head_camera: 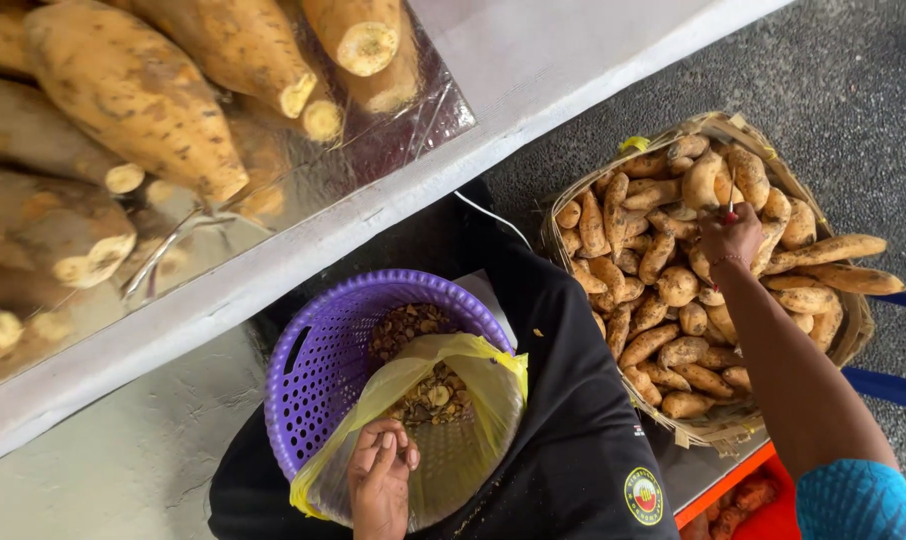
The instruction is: Peeling or scraping the skin off sweet potatoes using a small hand knife
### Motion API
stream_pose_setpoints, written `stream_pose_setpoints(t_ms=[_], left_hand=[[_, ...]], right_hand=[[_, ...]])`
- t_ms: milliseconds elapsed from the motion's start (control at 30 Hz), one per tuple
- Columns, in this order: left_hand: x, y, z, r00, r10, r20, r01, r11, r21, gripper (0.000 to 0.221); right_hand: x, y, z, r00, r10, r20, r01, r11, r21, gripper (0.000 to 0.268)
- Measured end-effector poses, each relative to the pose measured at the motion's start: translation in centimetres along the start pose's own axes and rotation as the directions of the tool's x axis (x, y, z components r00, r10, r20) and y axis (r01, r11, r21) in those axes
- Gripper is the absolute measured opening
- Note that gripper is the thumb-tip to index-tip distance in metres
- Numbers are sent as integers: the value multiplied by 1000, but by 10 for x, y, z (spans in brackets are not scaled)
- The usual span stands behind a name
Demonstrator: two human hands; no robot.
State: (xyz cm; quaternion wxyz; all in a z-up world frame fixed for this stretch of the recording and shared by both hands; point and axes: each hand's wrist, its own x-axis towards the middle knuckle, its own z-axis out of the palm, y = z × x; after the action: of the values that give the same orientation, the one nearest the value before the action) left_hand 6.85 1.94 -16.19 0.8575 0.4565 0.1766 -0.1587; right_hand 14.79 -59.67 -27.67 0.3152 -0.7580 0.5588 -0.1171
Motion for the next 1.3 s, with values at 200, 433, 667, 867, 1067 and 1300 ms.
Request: stream_pose_setpoints(t_ms=[200,433,667,867,1067,1300], left_hand=[[-2,0,-3,998,-16,-54,15,1000,-20,15],[1,3,3,995,-50,-81,49,999,-16,15],[1,2,8,998,-16,-69,15,1000,-21,13],[-5,5,16,994,40,-103,-29,994,108,8],[-26,32,65,998,19,55,-35,954,297,11],[-61,77,130,943,88,321,-169,958,233,79]], right_hand=[[-32,-29,-2,963,226,149,-266,889,372,20],[-23,-21,10,865,453,217,-502,772,389,33],[-71,-25,-35,837,457,300,-544,751,375,23],[-185,-77,-122,888,150,436,-301,905,302,29],[-289,-106,-171,762,-106,639,-193,904,380,36],[-428,-141,-155,667,-422,614,94,865,492,29]])
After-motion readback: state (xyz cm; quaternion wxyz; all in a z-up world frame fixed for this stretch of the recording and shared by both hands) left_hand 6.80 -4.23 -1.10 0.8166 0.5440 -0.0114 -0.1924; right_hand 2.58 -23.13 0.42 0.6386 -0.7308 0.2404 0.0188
